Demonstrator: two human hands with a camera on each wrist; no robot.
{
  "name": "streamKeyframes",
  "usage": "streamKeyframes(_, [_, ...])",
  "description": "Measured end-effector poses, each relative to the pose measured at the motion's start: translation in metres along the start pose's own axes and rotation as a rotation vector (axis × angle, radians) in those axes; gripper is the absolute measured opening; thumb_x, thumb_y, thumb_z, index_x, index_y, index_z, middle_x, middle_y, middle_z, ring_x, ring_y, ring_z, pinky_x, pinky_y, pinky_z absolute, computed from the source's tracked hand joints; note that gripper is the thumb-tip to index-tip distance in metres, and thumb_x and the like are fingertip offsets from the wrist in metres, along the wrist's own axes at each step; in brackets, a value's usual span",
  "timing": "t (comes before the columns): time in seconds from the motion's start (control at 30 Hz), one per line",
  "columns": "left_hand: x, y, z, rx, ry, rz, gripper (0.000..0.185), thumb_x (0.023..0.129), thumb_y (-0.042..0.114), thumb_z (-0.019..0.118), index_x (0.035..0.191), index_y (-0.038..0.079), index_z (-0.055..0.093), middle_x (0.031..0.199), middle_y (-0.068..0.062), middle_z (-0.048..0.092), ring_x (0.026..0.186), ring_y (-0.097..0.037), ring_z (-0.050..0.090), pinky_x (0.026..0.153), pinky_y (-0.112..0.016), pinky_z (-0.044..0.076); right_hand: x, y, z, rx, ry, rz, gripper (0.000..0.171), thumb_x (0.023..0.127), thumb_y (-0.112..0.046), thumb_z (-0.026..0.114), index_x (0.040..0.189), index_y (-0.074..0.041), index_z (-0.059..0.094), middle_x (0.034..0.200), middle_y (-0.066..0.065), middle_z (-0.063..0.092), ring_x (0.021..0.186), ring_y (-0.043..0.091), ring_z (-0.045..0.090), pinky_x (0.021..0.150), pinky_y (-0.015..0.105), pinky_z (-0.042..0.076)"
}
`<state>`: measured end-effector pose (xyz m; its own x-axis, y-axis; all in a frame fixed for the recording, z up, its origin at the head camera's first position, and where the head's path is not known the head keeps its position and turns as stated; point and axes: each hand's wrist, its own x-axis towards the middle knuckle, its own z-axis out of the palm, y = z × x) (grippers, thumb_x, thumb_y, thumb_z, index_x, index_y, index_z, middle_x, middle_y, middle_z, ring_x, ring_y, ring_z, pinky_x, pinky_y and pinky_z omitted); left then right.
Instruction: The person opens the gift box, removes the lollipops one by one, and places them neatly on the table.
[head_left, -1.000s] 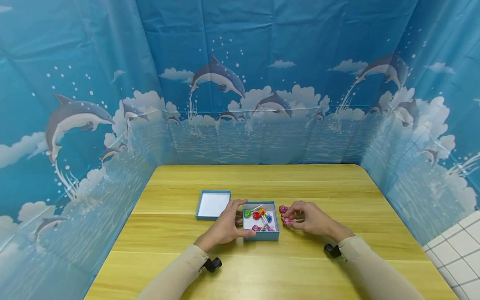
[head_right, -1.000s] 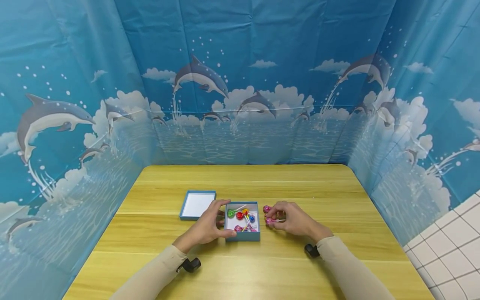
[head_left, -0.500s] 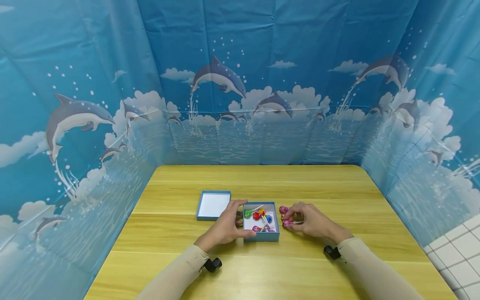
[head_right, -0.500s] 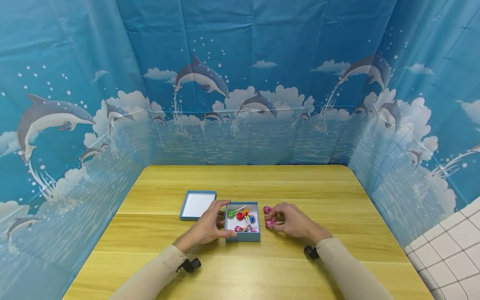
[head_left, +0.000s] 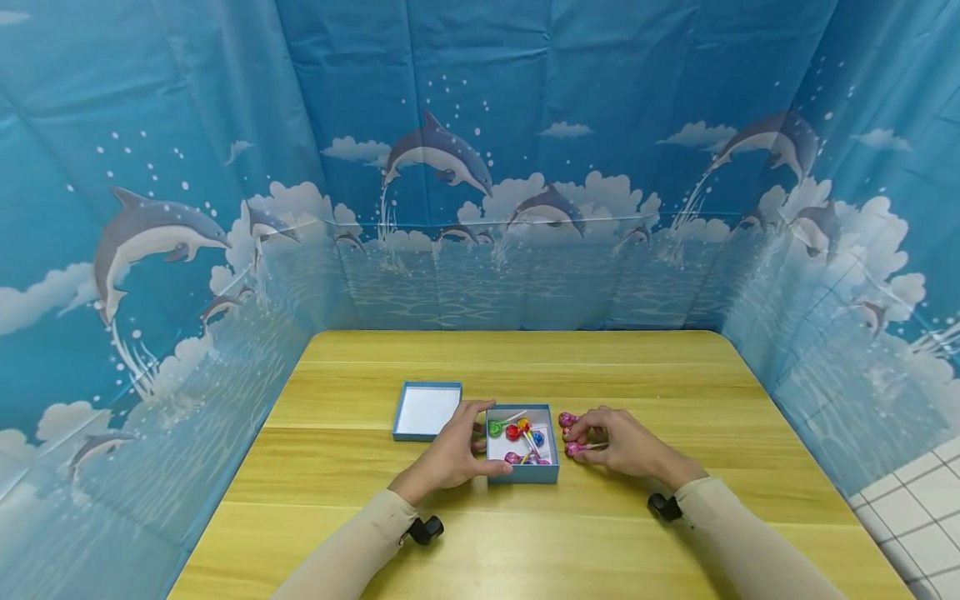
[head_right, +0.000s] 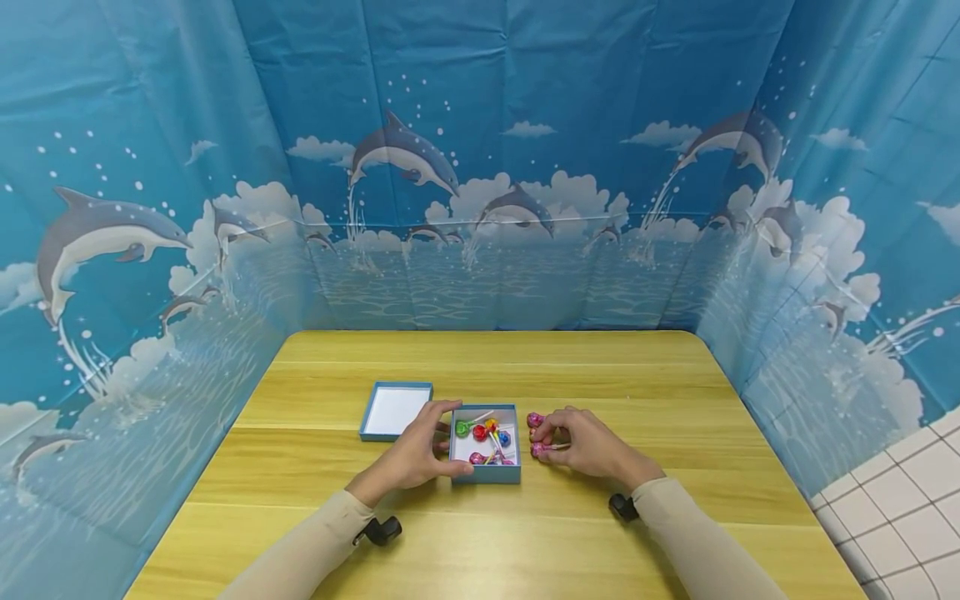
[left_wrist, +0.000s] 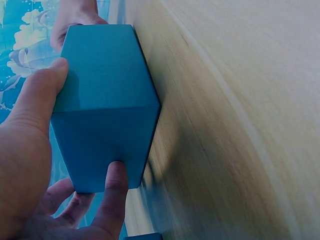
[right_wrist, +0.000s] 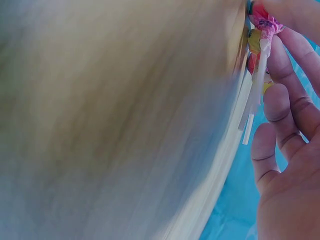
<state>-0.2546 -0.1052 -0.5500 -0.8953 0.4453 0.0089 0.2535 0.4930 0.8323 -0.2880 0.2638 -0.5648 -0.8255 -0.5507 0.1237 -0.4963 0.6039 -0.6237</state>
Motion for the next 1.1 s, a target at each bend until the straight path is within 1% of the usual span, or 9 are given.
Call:
streamKeyframes(0.17, [-0.001, 0.000, 0.000, -0.006, 0.002, 0.006, 0.112, 0.095, 0.033, 0.102, 0.182, 0.015, 0.035, 0.172, -0.016, 0.045, 0.146, -0.031, 0.063, 0.116, -0.036, 0.065, 0.000, 0.000, -0.002, 0.032, -0.017, -0.004, 0.020, 0.099, -0.023, 0.097, 0.115, -0.023, 0.086, 0.115, -0.005, 0.079, 0.107, 0.011, 0.072, 0.094, 0.029, 0.069])
streamKeyframes(0.3, [0.000, -0.001, 0.001, 0.002, 0.004, 0.008, 0.111, 0.095, 0.033, 0.102, 0.182, 0.014, 0.035, 0.172, -0.017, 0.045, 0.146, -0.031, 0.063, 0.116, -0.036, 0.065, 0.000, 0.000, -0.002, 0.046, -0.020, -0.002, 0.020, 0.099, -0.023, 0.097, 0.116, -0.021, 0.085, 0.117, -0.002, 0.078, 0.107, 0.010, 0.073, 0.096, 0.032, 0.071])
streamKeyframes(0.5, [0.001, 0.000, 0.000, 0.006, 0.007, 0.007, 0.111, 0.095, 0.034, 0.102, 0.182, 0.015, 0.036, 0.172, -0.016, 0.045, 0.145, -0.029, 0.063, 0.115, -0.033, 0.065, 0.000, -0.002, -0.005, 0.035, -0.020, 0.001, 0.020, 0.099, -0.023, 0.097, 0.115, -0.021, 0.086, 0.119, -0.001, 0.079, 0.103, 0.008, 0.071, 0.095, 0.031, 0.070])
streamKeyframes(0.7, [0.001, 0.001, -0.001, 0.006, 0.004, 0.005, 0.112, 0.095, 0.034, 0.102, 0.183, 0.015, 0.034, 0.173, -0.013, 0.045, 0.146, -0.030, 0.063, 0.115, -0.034, 0.065, -0.001, -0.004, -0.009, 0.004, -0.005, 0.000, 0.019, 0.100, -0.023, 0.097, 0.116, -0.026, 0.086, 0.117, -0.008, 0.079, 0.104, 0.013, 0.070, 0.094, 0.030, 0.069])
streamKeyframes(0.77, [0.002, 0.001, 0.000, 0.012, 0.003, 0.005, 0.112, 0.095, 0.034, 0.102, 0.183, 0.015, 0.034, 0.173, -0.012, 0.045, 0.146, -0.029, 0.063, 0.115, -0.034, 0.065, -0.001, -0.004, -0.010, -0.016, -0.001, 0.004, 0.020, 0.100, -0.024, 0.096, 0.116, -0.028, 0.085, 0.116, -0.011, 0.078, 0.103, 0.014, 0.068, 0.091, 0.028, 0.066])
streamKeyframes(0.87, [0.002, 0.002, 0.000, 0.017, 0.002, 0.008, 0.113, 0.096, 0.035, 0.101, 0.183, 0.014, 0.033, 0.173, -0.013, 0.044, 0.146, -0.029, 0.062, 0.114, -0.034, 0.066, 0.001, -0.006, -0.012, -0.046, 0.011, -0.001, 0.019, 0.100, -0.025, 0.096, 0.115, -0.029, 0.085, 0.115, -0.011, 0.078, 0.101, 0.016, 0.065, 0.088, 0.029, 0.063])
streamKeyframes(0.97, [0.003, 0.002, 0.001, 0.034, 0.001, 0.005, 0.113, 0.096, 0.037, 0.101, 0.183, 0.015, 0.033, 0.175, -0.014, 0.043, 0.145, -0.028, 0.063, 0.114, -0.034, 0.066, 0.003, -0.009, -0.014, -0.075, 0.033, -0.011, 0.020, 0.100, -0.024, 0.096, 0.115, -0.029, 0.085, 0.116, -0.011, 0.080, 0.102, 0.016, 0.068, 0.088, 0.033, 0.062])
streamKeyframes(1.07, [0.003, 0.003, 0.001, 0.048, 0.001, 0.005, 0.114, 0.095, 0.039, 0.101, 0.183, 0.015, 0.033, 0.177, -0.015, 0.043, 0.144, -0.028, 0.064, 0.113, -0.034, 0.066, 0.006, -0.013, -0.016, -0.094, 0.048, -0.035, 0.020, 0.101, -0.020, 0.095, 0.117, -0.026, 0.085, 0.118, -0.011, 0.081, 0.106, 0.019, 0.072, 0.092, 0.043, 0.065])
streamKeyframes(1.1, [0.002, 0.003, 0.000, 0.052, 0.001, 0.004, 0.114, 0.095, 0.040, 0.101, 0.183, 0.015, 0.033, 0.177, -0.015, 0.043, 0.143, -0.027, 0.064, 0.113, -0.034, 0.066, 0.007, -0.014, -0.017, -0.094, 0.051, -0.039, 0.021, 0.101, -0.019, 0.094, 0.118, -0.026, 0.085, 0.119, -0.011, 0.081, 0.108, 0.020, 0.074, 0.095, 0.047, 0.066])
